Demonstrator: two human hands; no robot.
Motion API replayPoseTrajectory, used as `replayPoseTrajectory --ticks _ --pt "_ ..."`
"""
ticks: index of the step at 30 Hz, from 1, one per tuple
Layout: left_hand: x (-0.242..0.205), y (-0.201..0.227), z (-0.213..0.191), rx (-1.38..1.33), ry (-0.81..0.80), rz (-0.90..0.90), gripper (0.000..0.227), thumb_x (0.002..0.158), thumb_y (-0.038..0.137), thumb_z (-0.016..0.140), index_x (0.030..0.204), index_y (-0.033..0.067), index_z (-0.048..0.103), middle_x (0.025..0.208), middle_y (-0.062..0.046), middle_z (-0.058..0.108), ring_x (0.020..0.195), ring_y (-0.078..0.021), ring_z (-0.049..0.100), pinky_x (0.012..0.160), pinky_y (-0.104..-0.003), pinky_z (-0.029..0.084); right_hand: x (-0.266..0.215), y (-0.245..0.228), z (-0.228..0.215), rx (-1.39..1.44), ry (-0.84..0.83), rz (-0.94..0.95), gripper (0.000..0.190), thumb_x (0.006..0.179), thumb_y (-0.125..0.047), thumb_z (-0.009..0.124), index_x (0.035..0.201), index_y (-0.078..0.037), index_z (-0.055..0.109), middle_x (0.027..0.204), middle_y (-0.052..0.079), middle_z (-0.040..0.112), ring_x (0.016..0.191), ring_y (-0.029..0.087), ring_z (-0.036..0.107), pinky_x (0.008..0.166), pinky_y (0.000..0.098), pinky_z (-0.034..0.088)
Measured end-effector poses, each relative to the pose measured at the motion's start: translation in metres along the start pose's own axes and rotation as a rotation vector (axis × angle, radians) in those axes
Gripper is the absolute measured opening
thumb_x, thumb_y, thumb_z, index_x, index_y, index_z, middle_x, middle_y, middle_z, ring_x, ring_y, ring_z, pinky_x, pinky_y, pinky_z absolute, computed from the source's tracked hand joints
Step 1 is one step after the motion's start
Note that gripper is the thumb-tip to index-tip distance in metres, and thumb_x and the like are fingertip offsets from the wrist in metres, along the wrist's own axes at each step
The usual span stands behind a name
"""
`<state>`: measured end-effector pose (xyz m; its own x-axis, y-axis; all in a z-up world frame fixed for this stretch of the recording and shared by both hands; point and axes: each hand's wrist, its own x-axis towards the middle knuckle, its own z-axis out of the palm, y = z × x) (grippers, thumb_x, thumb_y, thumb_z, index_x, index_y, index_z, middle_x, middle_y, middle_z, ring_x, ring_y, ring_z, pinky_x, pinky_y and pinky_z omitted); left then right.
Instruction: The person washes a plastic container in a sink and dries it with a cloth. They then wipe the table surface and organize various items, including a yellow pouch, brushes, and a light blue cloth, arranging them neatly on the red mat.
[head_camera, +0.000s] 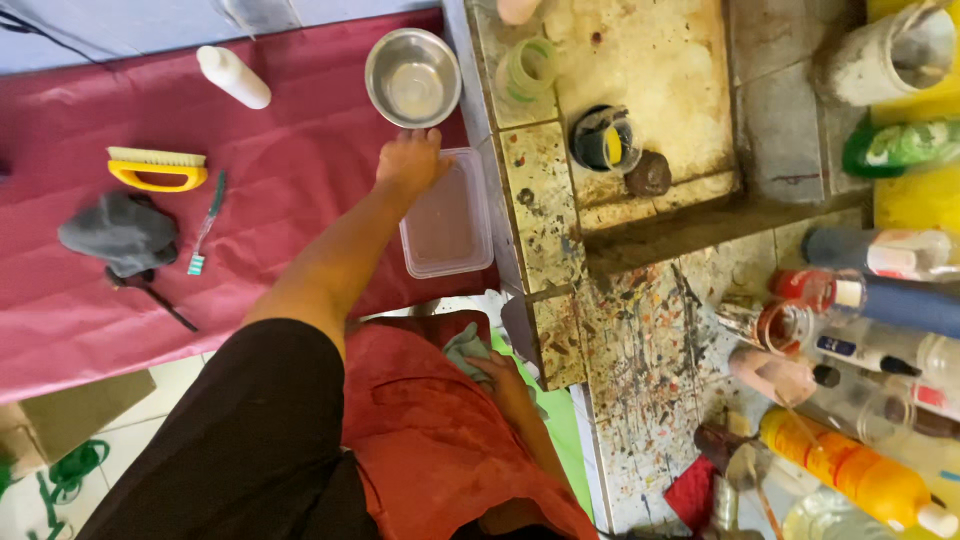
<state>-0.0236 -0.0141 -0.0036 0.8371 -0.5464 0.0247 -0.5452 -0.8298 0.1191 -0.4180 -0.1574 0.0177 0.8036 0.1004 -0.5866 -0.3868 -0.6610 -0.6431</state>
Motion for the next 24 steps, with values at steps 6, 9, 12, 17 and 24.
replayPoseTrajectory --ticks 6,9,12,17,24 --pt "-0.134 -0.012 -0.033 -0.301 0.207 -0.298 0.039 0.089 0.046 0.074 0.111 0.0168 0.061 0.119 -0.007 0.056 0.111 -0.0303 0.059 0.085 -0.045 0.053 0.042 -0.020 -0.015 0.139 -0.070 -0.133 0.066 0.078 0.000 0.068 0.136 -0.031 0.070 0.126 0.011 0.066 0.119 0.042 0.060 0.106 0.0513 0.049" --pt "-0.252 -0.040 -0.038 -0.446 0.164 -0.325 0.033 0.087 0.038 0.076 0.109 0.0167 0.064 0.112 -0.008 0.060 0.107 -0.0325 0.063 0.090 -0.044 0.052 0.061 -0.037 -0.024 0.241 -0.152 -0.173 0.059 0.079 -0.001 0.066 0.133 -0.025 0.073 0.123 0.011 0.069 0.120 0.036 0.063 0.105 0.0474 0.049" --pt "-0.374 -0.071 -0.040 -0.645 -0.029 -0.486 0.036 0.084 0.027 0.079 0.108 0.0039 0.065 0.101 -0.026 0.066 0.099 -0.0511 0.064 0.088 -0.058 0.051 0.087 -0.063 -0.021 0.408 -0.176 -0.235 0.052 0.081 0.002 0.064 0.130 -0.014 0.074 0.129 0.018 0.067 0.123 0.035 0.061 0.108 0.0510 0.045" --pt "-0.511 -0.096 -0.019 -1.078 -0.447 -1.310 0.052 0.091 0.071 0.063 0.128 0.0333 0.067 0.123 -0.017 0.075 0.120 -0.0386 0.068 0.105 -0.049 0.051 0.139 -0.123 0.005 0.526 -0.128 -0.202 0.044 0.085 -0.019 0.080 0.128 -0.010 0.073 0.122 0.009 0.071 0.116 0.023 0.060 0.108 0.0462 0.045" --pt "-0.554 -0.238 0.005 -0.884 -0.598 -1.111 0.067 0.087 0.080 0.051 0.116 0.0252 0.077 0.125 -0.017 0.074 0.123 -0.0386 0.067 0.108 -0.047 0.051 0.223 -0.262 0.064 0.281 0.167 -0.276 0.037 0.087 -0.023 0.078 0.122 -0.014 0.074 0.110 0.011 0.074 0.101 0.021 0.066 0.090 0.0374 0.053"
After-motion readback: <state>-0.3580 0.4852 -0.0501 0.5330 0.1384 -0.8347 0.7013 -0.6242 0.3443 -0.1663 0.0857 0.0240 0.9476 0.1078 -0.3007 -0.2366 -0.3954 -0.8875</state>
